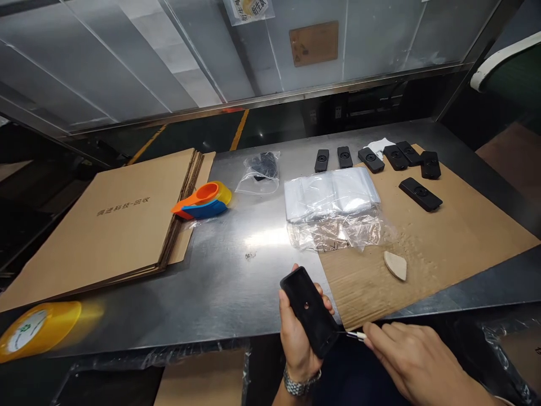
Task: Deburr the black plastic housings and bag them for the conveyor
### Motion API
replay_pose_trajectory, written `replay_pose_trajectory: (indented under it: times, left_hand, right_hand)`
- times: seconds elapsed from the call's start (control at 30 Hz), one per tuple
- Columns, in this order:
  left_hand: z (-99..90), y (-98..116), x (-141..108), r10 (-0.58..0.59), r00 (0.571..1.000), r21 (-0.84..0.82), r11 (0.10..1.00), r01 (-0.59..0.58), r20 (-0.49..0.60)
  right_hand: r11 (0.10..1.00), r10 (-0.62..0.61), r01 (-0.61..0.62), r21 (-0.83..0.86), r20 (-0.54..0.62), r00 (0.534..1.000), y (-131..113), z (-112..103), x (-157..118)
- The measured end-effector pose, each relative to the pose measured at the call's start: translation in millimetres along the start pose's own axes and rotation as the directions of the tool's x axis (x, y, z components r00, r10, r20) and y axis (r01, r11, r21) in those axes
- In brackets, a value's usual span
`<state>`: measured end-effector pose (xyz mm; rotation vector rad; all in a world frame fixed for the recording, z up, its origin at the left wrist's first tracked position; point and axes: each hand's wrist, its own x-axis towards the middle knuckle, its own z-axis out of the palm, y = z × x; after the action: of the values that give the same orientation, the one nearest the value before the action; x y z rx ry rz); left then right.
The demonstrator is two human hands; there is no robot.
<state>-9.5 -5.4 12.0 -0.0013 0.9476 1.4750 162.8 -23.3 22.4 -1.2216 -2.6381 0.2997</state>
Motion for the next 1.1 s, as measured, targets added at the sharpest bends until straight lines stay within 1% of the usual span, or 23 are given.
replay_pose_trajectory:
  times: [0.2,0.37,0.47,0.57,0.63,0.7,0.77,0.8,0.83,0.87,0.9,0.93,0.97,1.0,1.03,1.07,1.1]
  left_hand:
    - [-2.9,-1,1,-0.036,0.999,0.004,0.999,0.036,0.02]
    - [-1.9,-3,2,-0.043,0.999,0.024,0.999,0.042,0.021]
    - [-0.2,-4,1,-0.028,0.999,0.055,0.998,0.026,0.032]
    - [-0.5,-5,1,0.014,0.998,0.087,0.996,-0.019,0.057]
    - [-2.3,-7,2,0.05,0.996,0.112,0.992,-0.058,0.077]
    - [-4.5,-10,4,0.099,0.991,0.129,0.985,-0.11,0.094]
    - [-6.5,-13,5,0.154,0.982,0.124,0.978,-0.167,0.11]
    - [-7.2,-14,5,0.179,0.977,0.111,0.975,-0.192,0.119]
    - [-7.5,-15,6,0.2,0.971,0.092,0.973,-0.213,0.129]
    - [-7.5,-15,6,0.216,0.966,0.069,0.971,-0.227,0.14]
    - [-7.1,-16,7,0.227,0.963,0.046,0.971,-0.236,0.146]
    - [-6.4,-15,8,0.233,0.961,0.024,0.971,-0.239,0.146]
    - [-5.6,-15,8,0.231,0.963,0.006,0.972,-0.234,0.14]
    - [-4.5,-14,9,0.219,0.968,-0.008,0.975,-0.22,0.126]
    - [-3.5,-12,10,0.193,0.975,-0.018,0.981,-0.192,0.108]
    - [-2.5,-11,10,0.155,0.984,-0.029,0.988,-0.153,0.09]
    - [-1.7,-10,11,0.114,0.991,-0.043,0.993,-0.111,0.073]
  right_hand:
    - [0.999,-0.003,0.005,-0.048,0.047,0.999,0,2,1]
    - [0.999,0.021,-0.017,-0.028,0.149,0.989,3,3,2]
    - [0.998,0.041,-0.031,-0.047,0.213,0.976,4,3,2]
    - [0.997,0.076,-0.066,-0.047,0.256,0.964,6,5,0]
    - [0.994,0.105,-0.104,-0.02,0.289,0.952,7,8,-2]
    - [0.984,0.147,-0.169,0.048,0.312,0.939,10,10,-2]
    - [0.94,0.192,-0.274,0.206,0.343,0.919,13,14,0]
    - [0.879,0.205,-0.346,0.328,0.395,0.895,14,16,1]
    - [0.774,0.194,-0.434,0.46,0.481,0.855,14,19,2]
    - [0.621,0.15,-0.537,0.571,0.586,0.796,14,22,3]
    - [0.436,0.074,-0.637,0.635,0.68,0.729,13,26,3]
    - [0.253,-0.015,-0.716,0.651,0.742,0.67,12,30,2]
    - [0.099,-0.09,-0.765,0.636,0.771,0.63,10,33,1]
    - [-0.015,-0.137,-0.784,0.62,0.776,0.616,8,36,0]
    - [-0.093,-0.149,-0.779,0.62,0.765,0.626,7,37,-1]
    - [-0.14,-0.141,-0.759,0.636,0.746,0.651,6,38,-1]
    - [-0.162,-0.117,-0.731,0.663,0.722,0.682,6,38,-1]
